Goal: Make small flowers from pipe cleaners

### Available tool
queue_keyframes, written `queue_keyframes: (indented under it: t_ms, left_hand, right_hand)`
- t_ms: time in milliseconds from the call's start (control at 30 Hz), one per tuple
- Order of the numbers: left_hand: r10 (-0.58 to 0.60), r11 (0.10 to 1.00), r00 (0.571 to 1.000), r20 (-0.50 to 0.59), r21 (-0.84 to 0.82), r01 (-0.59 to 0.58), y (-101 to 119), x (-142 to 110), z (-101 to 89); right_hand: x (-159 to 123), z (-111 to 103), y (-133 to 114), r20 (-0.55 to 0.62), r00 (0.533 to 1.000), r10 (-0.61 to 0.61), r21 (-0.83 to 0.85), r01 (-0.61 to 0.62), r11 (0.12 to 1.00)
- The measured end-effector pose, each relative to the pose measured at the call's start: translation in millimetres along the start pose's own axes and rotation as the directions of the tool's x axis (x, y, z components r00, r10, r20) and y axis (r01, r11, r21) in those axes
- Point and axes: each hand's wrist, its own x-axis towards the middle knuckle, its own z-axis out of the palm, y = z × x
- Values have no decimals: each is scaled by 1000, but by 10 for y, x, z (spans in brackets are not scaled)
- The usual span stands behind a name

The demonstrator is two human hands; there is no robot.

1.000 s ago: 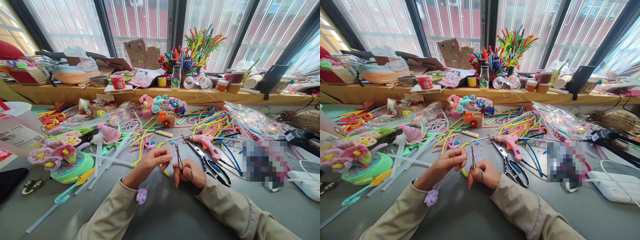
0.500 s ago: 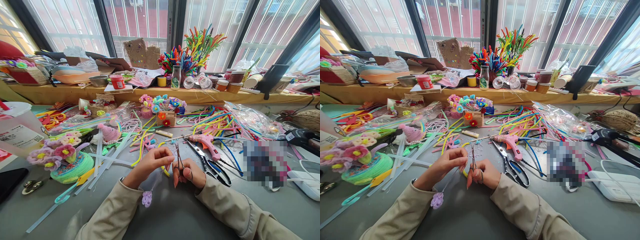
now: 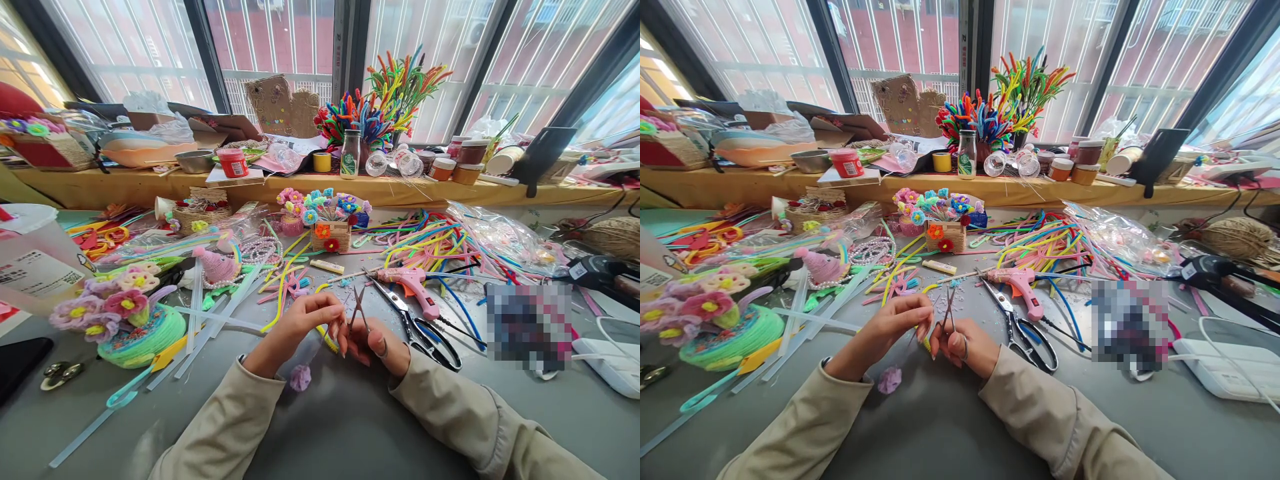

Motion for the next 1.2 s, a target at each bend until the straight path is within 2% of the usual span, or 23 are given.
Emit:
queue_keyframes:
  t_ms: [133,300,467,600,700,1200]
  left_hand:
    - [-31,999,1000,0,19,31,22,3,-13]
    - [-50,998,999,-14,45,51,20,-7,-20]
    - [-40,999,998,-54,31,42,-17,-6,-27]
    - [-42,999,996,-77,28,44,-21,0,-19]
    - [-43,999,996,-76,22,45,-5,2,-10]
    - [-38,999,998,-41,26,39,-39,21,-42]
  right_hand:
    - [3,-6,-8,-1,1000,-29,-71,29,997]
    - [7,3,-48,-72,996,-56,-287,33,957]
    - [-2,15,19,-253,965,-75,-588,-92,804]
    - [-16,18,47,-359,926,-120,-723,-194,664]
    - [-19,20,36,-380,916,-126,-754,-228,616]
    - [4,16,39,-423,891,-165,-762,-252,597]
